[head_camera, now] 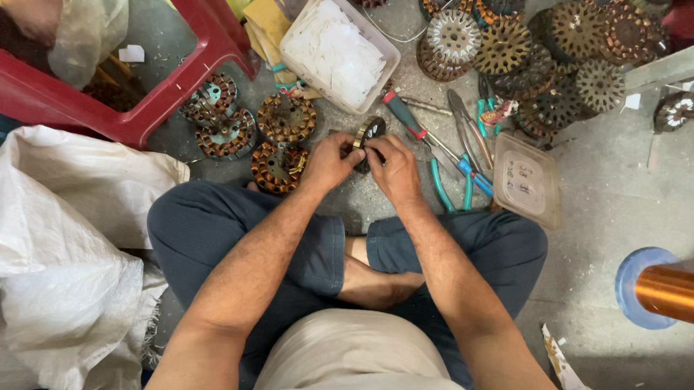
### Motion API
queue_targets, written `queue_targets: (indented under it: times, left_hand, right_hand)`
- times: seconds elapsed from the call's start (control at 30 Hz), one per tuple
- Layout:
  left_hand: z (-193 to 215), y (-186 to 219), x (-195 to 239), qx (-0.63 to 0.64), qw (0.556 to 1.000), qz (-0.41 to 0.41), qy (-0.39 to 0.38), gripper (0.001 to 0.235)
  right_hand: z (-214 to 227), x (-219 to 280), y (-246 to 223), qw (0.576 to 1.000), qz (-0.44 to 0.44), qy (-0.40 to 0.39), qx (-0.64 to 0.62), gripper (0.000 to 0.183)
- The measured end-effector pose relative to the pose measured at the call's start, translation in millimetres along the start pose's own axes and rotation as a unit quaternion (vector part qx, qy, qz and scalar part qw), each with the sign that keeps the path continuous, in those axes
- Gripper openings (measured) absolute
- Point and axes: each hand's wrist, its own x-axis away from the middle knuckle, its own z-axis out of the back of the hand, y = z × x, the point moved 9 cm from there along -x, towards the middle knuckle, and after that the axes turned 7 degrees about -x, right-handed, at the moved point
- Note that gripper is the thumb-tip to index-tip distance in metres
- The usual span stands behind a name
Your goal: The person works on a fan stator by hand, applying a small white piece and handling a clear plastic container with handwritten labels.
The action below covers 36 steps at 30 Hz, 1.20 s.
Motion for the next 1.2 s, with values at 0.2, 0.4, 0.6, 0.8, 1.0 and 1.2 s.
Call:
queue_targets:
  times: [0.2,0.4,0.6,0.8,1.0,1.2]
  left_hand:
    - [-1.1,4.7,3.4,-0.016,0.999,0.019,-0.022,0.033]
    - [-2.3,10.5,12.1,-0.016,0.999,0.042,-0.019,0.051]
    - [-1.0,17.1,12.9,-0.054,0.998,0.021,-0.005,0.050]
    - [5.9,23.8,12.9,-0.017,0.998,0.047,-0.023,0.047]
    - [10.7,32.4,17.5,0.010,0.998,0.053,-0.014,0.045]
    - [22.8,42.5,14.5,0.036,0.999,0.003,0.041,0.041]
  right_hand:
    - [0.7,-18.0,-2.3,0.992,-0.042,-0.092,0.076,0.018]
    - [6.2,-70.5,6.0,0.994,-0.040,-0.070,0.067,0.017]
    - [-43.0,-137.5,22.3,0.976,-0.013,-0.114,0.184,0.021]
    - [-91.8,-147.2,54.6,0.954,-0.046,-0.163,0.249,0.015]
    - [-58.4,-145.3,49.8,0.974,-0.030,-0.066,0.213,0.011]
    - [-7.8,-145.8,25.1,0.996,-0.031,0.023,0.086,0.011]
